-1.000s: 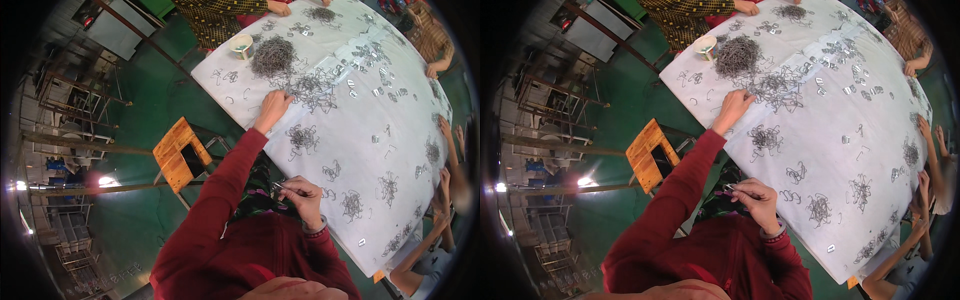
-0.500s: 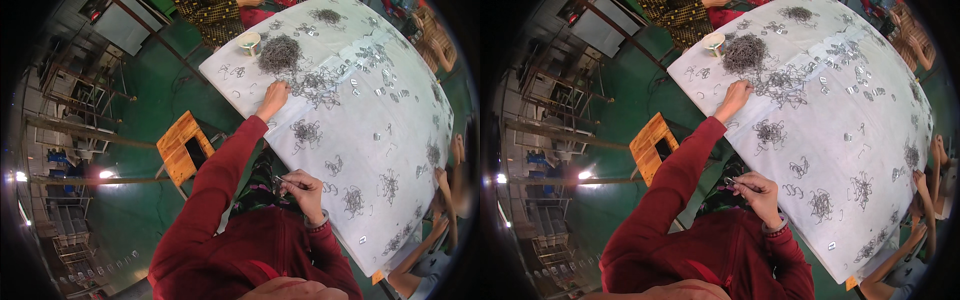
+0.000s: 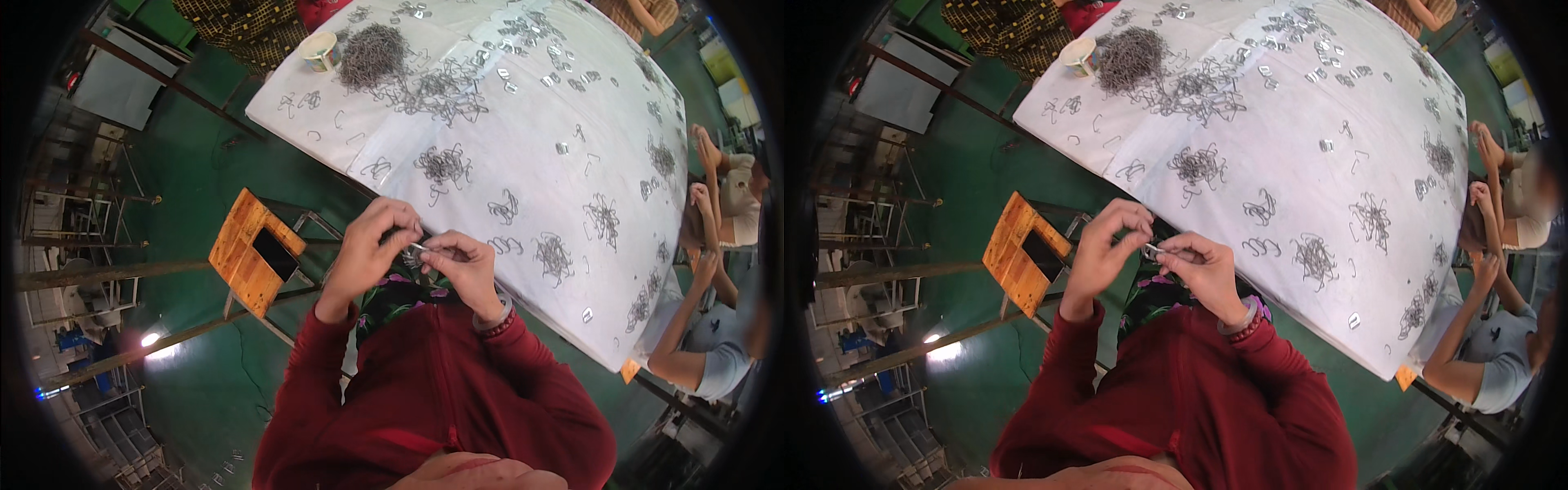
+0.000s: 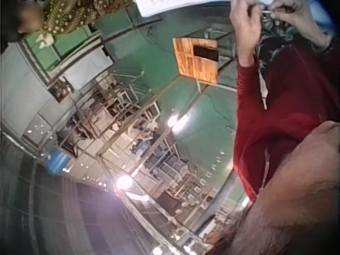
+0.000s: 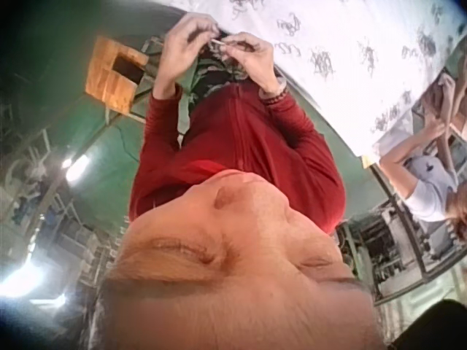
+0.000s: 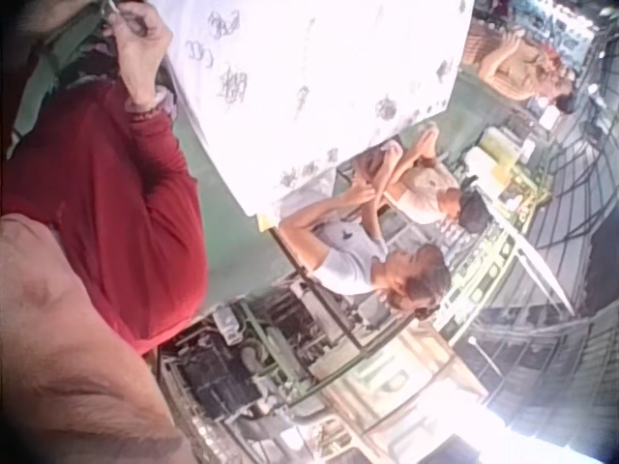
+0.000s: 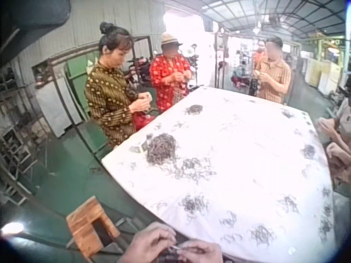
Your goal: The person sits at a table and repeatedly picks up small metal clips and wire pieces, then fastens them together by hand. They place the assembled units on the table and continue the process with other pieces.
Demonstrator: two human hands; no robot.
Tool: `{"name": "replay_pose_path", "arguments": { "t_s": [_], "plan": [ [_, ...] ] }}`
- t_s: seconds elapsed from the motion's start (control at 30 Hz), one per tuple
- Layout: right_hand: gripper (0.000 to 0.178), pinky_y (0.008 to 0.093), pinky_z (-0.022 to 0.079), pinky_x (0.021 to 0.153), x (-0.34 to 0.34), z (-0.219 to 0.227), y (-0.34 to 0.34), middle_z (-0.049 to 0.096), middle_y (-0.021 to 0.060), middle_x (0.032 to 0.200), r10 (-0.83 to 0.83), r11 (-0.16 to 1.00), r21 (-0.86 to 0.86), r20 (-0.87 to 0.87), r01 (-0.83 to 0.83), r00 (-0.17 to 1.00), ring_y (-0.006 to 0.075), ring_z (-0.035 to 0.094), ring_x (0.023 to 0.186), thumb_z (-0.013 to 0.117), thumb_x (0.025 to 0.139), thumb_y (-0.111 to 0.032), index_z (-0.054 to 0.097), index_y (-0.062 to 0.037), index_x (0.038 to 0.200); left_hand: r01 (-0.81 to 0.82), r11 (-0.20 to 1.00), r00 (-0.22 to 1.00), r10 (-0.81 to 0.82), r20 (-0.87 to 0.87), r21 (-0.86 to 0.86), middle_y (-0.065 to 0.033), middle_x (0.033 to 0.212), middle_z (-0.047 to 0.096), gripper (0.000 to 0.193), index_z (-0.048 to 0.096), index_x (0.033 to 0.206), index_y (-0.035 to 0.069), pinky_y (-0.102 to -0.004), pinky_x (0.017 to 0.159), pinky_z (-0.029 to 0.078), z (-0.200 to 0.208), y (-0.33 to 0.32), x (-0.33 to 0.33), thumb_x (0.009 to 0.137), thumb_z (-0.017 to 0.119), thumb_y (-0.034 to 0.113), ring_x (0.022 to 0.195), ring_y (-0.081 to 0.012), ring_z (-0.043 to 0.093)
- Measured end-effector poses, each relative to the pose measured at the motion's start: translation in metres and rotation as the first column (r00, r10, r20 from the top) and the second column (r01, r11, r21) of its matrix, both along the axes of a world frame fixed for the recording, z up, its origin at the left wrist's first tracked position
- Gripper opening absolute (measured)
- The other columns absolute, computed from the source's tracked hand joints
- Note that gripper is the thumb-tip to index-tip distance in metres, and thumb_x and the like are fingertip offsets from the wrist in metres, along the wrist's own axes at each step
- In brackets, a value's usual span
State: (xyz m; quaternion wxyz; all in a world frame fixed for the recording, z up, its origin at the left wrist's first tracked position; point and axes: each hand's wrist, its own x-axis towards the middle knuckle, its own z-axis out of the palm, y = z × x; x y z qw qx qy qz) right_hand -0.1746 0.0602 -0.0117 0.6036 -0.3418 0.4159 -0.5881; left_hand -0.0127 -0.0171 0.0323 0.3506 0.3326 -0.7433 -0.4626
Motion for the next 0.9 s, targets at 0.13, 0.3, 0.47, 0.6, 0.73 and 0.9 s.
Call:
{"name": "replay_pose_path", "arguments": {
  "t_s": [0.13,0.3,0.47,0.6,0.73,0.9],
  "plan": [
    [0.012,0.0194,0.050,0.062,0.007,0.000,-0.001,0.065,0.0069,0.082,-0.042,0.999,-0.035,-0.038,0.041,0.998,0.0093,0.063,0.070,0.064,0.082,0.007,0.063,0.0053,0.094,-0.182,0.971,0.980,0.192,0.052,-0.157,-0.0100,0.101,0.057,0.007,0.061,0.085,0.001,-0.0306,0.080,0.045,-0.008,0.032,-0.001,0.079,0.064,0.000,0.092,-0.0214,0.057],
    [0.013,0.0190,0.050,0.063,0.009,0.007,0.002,0.065,0.0060,0.082,-0.088,0.996,-0.018,-0.077,0.087,0.993,0.0096,0.063,0.071,0.064,0.081,0.008,0.063,0.0047,0.094,-0.245,0.945,0.964,0.262,0.054,-0.218,-0.0109,0.103,0.058,0.009,0.060,0.086,0.001,-0.0327,0.081,0.046,-0.008,0.040,-0.004,0.079,0.064,-0.002,0.095,-0.0239,0.057],
    [0.013,0.0206,0.051,0.063,0.011,0.003,0.003,0.063,0.0076,0.089,-0.101,0.987,-0.128,-0.062,0.092,0.993,0.0112,0.063,0.072,0.064,0.080,0.009,0.063,0.0054,0.093,-0.265,0.941,0.962,0.273,0.009,-0.211,-0.0121,0.102,0.061,0.008,0.058,0.089,0.000,-0.0316,0.080,0.048,-0.017,0.042,-0.010,0.082,0.061,-0.003,0.092,-0.0232,0.060],
    [0.015,0.0229,0.053,0.063,-0.017,0.010,-0.010,0.061,0.0096,0.092,-0.053,0.976,-0.218,-0.287,-0.011,0.957,0.0134,0.063,0.073,0.064,0.078,0.010,0.065,0.0058,0.093,-0.220,0.973,0.964,0.227,-0.137,0.063,-0.0125,0.096,0.064,0.005,0.056,0.090,-0.002,-0.0293,0.079,0.049,-0.019,0.044,-0.011,0.086,0.056,-0.005,0.088,-0.0185,0.062],
    [0.012,0.0239,0.051,0.060,-0.112,0.001,-0.058,0.065,0.0076,0.086,-0.348,0.937,-0.214,-0.532,0.275,0.771,0.0114,0.059,0.068,0.063,0.084,0.000,0.067,0.0050,0.094,-0.226,0.974,0.962,0.226,-0.153,0.016,-0.0113,0.090,0.065,0.007,0.056,0.090,-0.003,-0.0277,0.076,0.050,-0.018,0.041,-0.008,0.086,0.055,-0.008,0.084,-0.0165,0.062],
    [0.019,0.0370,0.051,0.066,-0.248,-0.071,-0.127,0.065,0.0186,0.084,-0.488,0.818,-0.488,-0.869,0.304,-0.082,0.0295,0.062,0.071,0.070,0.077,-0.012,0.068,0.0001,0.091,-0.247,0.969,0.958,0.246,-0.145,0.010,-0.0091,0.085,0.064,0.008,0.059,0.088,-0.002,-0.0271,0.068,0.049,-0.013,0.043,-0.010,0.083,0.058,-0.008,0.076,-0.0160,0.061]
  ]
}}
